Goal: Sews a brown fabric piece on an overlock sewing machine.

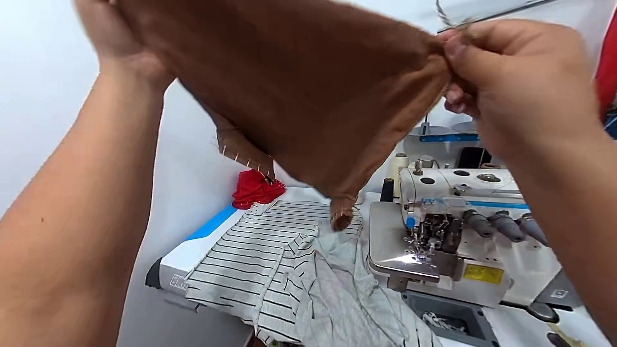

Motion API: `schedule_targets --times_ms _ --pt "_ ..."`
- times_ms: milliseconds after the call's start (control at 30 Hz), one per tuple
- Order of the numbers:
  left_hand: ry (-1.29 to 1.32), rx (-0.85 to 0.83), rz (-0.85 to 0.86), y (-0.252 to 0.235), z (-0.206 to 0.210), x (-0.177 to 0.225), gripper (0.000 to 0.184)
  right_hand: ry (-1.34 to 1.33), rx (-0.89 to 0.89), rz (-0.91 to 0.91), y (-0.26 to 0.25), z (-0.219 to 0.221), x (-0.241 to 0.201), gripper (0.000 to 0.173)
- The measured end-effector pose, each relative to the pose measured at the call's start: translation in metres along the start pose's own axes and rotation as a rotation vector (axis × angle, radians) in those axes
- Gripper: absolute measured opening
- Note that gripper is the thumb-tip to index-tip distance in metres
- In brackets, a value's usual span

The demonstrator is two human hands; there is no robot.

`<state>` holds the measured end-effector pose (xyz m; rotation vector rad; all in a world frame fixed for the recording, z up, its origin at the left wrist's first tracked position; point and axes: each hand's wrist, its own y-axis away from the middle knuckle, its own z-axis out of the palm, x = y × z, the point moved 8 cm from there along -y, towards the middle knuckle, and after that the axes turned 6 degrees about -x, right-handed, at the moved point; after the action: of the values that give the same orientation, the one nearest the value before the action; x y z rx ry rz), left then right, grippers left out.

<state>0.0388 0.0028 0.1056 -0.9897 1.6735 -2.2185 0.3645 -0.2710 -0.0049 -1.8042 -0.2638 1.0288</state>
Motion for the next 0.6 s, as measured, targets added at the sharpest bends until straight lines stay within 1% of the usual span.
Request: schedule_targets --times_ms 33,67,100,133,167,200,233,267,300,333,367,433,467,500,533,567,600 --pt "0.032 -0.124 0.0 0.019 -0.007 -0.002 0.053 -0.034 -0.032 -0.025 0.023 -0.001 -0.001 0.012" --pt "0.007 -0.224 -0.071 0.046 -0.013 -0.011 0.055 -0.04 -0.095 -0.027 0.055 0.0 0.003 0.015" --pt "-0.103 -0.255 -0.24 0.081 -0.02 -0.031 0.057 -0.043 -0.173 0.005 0.096 0.005 0.012 0.018" --pt "-0.306 -0.315 -0.495 0.123 -0.023 -0.059 0.061 -0.044 -0.263 0.065 0.144 0.013 0.025 0.019" --pt "-0.56 -0.465 -0.746 0.165 -0.025 -0.089 0.057 -0.071 -0.368 0.115 0.192 0.025 0.039 0.019" --pt "-0.803 -0.683 -0.962 0.208 -0.022 -0.115 0.043 -0.08 -0.46 0.139 0.237 0.039 0.05 0.019" --pt "-0.949 -0.898 -1.113 0.249 -0.01 -0.136 0.028 -0.074 -0.526 0.166 0.275 0.051 0.061 0.018" --pt "-1.019 -1.079 -1.165 0.284 0.009 -0.152 0.02 -0.058 -0.556 0.21 0.306 0.061 0.072 0.018" --pt "-1.038 -1.22 -1.09 0.31 0.031 -0.163 0.02 -0.047 -0.554 0.252 0.331 0.067 0.081 0.017" --pt "-1.018 -1.325 -0.949 0.329 0.06 -0.169 0.022 -0.04 -0.531 0.283 0.348 0.071 0.087 0.017" --pt "-0.985 -1.398 -0.757 0.342 0.093 -0.171 0.023 -0.039 -0.498 0.299 0.358 0.073 0.09 0.017" --pt "-0.918 -1.464 -0.305 0.354 0.165 -0.165 0.021 -0.037 -0.44 0.269 0.364 0.073 0.086 0.017" --pt "-0.875 -1.478 -0.129 0.357 0.197 -0.162 0.02 -0.017 -0.427 0.22 0.361 0.074 0.08 0.018" --pt "-0.813 -1.495 -0.009 0.359 0.224 -0.161 0.018 0.019 -0.42 0.157 0.358 0.075 0.075 0.019" --pt "-0.745 -1.546 0.031 0.363 0.244 -0.164 0.02 0.064 -0.419 0.085 0.354 0.076 0.069 0.019" --pt "-0.693 -1.632 0.004 0.367 0.258 -0.17 0.024 0.116 -0.424 0.015 0.351 0.079 0.062 0.02" --pt "-0.673 -1.735 -0.07 0.373 0.265 -0.179 0.027 0.168 -0.434 -0.04 0.349 0.081 0.055 0.021"
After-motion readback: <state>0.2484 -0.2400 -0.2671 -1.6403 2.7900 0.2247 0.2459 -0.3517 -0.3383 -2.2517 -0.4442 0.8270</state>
